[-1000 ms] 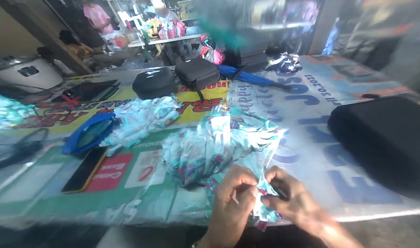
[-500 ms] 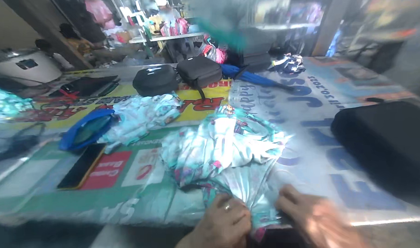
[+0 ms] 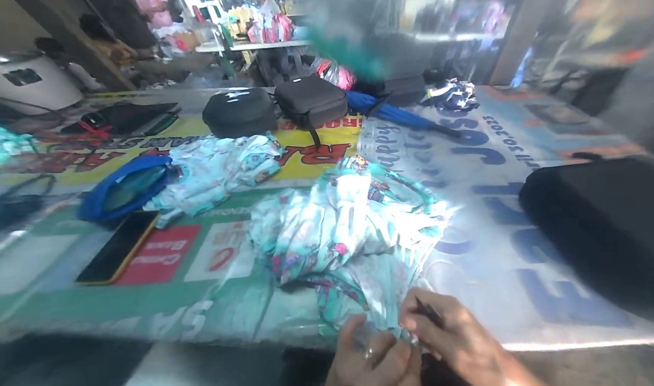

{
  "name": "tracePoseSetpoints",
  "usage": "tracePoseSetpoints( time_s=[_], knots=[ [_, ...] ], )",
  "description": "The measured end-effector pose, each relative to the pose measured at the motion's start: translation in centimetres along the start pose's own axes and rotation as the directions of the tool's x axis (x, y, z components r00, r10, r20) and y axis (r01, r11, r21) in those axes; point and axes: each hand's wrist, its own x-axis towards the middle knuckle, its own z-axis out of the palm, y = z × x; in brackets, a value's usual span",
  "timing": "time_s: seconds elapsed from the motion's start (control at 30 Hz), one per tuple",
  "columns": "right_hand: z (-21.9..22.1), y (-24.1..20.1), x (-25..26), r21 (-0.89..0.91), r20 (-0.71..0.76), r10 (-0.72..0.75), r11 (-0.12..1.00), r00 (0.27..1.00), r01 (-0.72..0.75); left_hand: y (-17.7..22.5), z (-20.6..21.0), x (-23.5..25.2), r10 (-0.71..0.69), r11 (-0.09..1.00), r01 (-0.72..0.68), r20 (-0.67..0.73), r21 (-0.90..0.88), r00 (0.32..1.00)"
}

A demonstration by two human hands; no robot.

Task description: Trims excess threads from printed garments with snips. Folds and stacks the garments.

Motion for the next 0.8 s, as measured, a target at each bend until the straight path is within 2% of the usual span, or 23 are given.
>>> tracePoseSetpoints(
  time_s=[0.17,0.27,0.37,0.47,0.6,0.7,0.8],
  knots=[
    [-0.7,1.0,-0.2,-0.048,0.12,-0.155,0.986,0.981,0.162,-0.2,-0.5,-1.2,0.034,0.993,-0.039,-0.045,-0.112,0.998],
    [-1.3,1.4,0.0,-0.024,0.185,-0.245,0.967,0.952,0.253,-0.6,-0.7,-1.1,-0.026,0.968,0.005,-0.081,-0.25,0.996],
    [-1.2,1.4,-0.1,-0.022,0.217,-0.255,0.964,0.942,0.266,-0.7,-0.6,-0.9,-0.102,0.928,0.045,-0.136,-0.371,0.985],
    [-0.7,1.4,-0.2,-0.019,0.206,-0.263,0.962,0.943,0.272,-0.3,-0.2,-0.7,-0.168,0.894,0.065,-0.197,-0.443,0.966],
    [-0.2,1.3,-0.5,-0.088,0.152,-0.288,0.949,0.945,0.303,0.3,0.6,-0.3,-0.192,0.894,0.056,-0.268,-0.444,0.944],
    [0.1,1.1,-1.0,-0.147,0.091,-0.276,0.947,0.957,0.287,0.7,0.8,0.9,-0.378,0.826,0.26,-0.15,-0.5,0.914],
    [0.3,0.6,-1.3,-0.128,0.017,-0.175,0.976,0.985,0.175,0.1,0.4,1.5,-0.426,0.779,0.361,-0.01,-0.513,0.904]
  ],
)
